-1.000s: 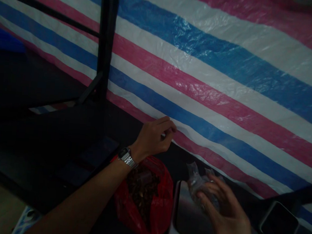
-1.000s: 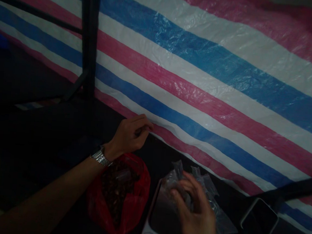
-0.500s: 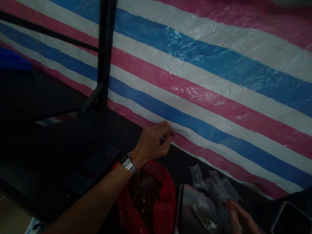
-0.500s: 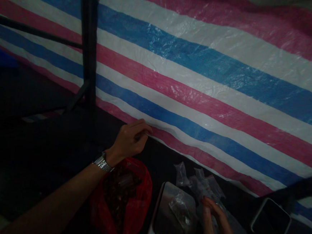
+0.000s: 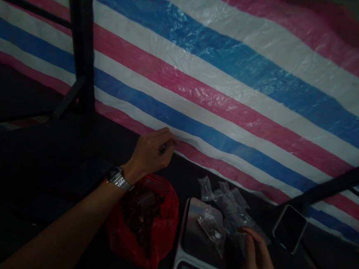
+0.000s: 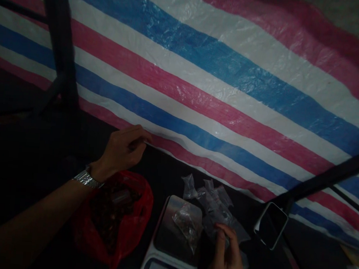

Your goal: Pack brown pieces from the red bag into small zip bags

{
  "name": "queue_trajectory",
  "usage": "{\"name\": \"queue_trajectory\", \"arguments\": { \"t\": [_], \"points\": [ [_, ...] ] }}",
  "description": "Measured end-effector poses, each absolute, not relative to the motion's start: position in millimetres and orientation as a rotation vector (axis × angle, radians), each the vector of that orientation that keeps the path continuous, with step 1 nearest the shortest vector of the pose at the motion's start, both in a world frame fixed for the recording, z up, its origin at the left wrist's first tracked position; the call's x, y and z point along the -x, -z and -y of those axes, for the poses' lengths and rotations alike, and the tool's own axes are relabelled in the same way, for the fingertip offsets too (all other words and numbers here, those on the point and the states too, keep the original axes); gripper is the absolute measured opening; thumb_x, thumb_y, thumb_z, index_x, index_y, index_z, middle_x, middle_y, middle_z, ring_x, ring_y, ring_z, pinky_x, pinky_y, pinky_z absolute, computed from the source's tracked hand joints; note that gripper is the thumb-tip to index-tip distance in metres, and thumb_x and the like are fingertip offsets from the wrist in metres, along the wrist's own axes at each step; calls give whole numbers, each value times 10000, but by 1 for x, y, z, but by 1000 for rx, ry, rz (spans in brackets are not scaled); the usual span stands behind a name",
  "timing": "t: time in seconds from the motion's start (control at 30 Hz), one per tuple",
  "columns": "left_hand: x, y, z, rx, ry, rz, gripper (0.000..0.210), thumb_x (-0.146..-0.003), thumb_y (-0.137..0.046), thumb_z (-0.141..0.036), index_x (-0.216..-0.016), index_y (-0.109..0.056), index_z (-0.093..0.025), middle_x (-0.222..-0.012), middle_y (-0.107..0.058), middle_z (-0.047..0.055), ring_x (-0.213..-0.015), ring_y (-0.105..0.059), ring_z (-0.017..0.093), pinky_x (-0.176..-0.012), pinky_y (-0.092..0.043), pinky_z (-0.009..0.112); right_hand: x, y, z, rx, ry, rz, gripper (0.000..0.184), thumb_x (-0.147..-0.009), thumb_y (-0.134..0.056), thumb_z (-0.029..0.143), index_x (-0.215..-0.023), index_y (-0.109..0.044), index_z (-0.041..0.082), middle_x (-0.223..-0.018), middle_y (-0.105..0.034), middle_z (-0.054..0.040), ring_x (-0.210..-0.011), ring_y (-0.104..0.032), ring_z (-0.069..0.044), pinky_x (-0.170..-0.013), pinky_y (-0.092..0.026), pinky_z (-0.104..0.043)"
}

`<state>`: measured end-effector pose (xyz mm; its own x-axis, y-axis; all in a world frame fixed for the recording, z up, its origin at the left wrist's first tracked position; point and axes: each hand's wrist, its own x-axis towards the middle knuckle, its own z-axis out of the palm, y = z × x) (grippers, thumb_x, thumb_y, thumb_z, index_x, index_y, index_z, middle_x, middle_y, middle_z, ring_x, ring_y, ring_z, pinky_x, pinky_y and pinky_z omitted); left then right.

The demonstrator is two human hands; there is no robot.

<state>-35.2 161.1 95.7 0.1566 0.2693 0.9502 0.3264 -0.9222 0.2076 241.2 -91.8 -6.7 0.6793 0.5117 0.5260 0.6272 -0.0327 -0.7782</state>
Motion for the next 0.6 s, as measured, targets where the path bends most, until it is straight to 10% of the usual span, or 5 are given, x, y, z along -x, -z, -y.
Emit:
{"name": "queue_trajectory", "arguments": {
  "t": [0.6],
  "points": [
    [35, -96, -162, 2353, 1918, 622, 234, -819, -504, -29, -808, -668, -195, -705, -629, -24, -532, -481, 107, -526, -373, 253, -240, 11, 88, 1684, 158, 1033, 434, -893, -657, 625, -919, -775, 209, -974, -783, -95, -983, -722, -328, -915, -525, -448]
  ]
}}
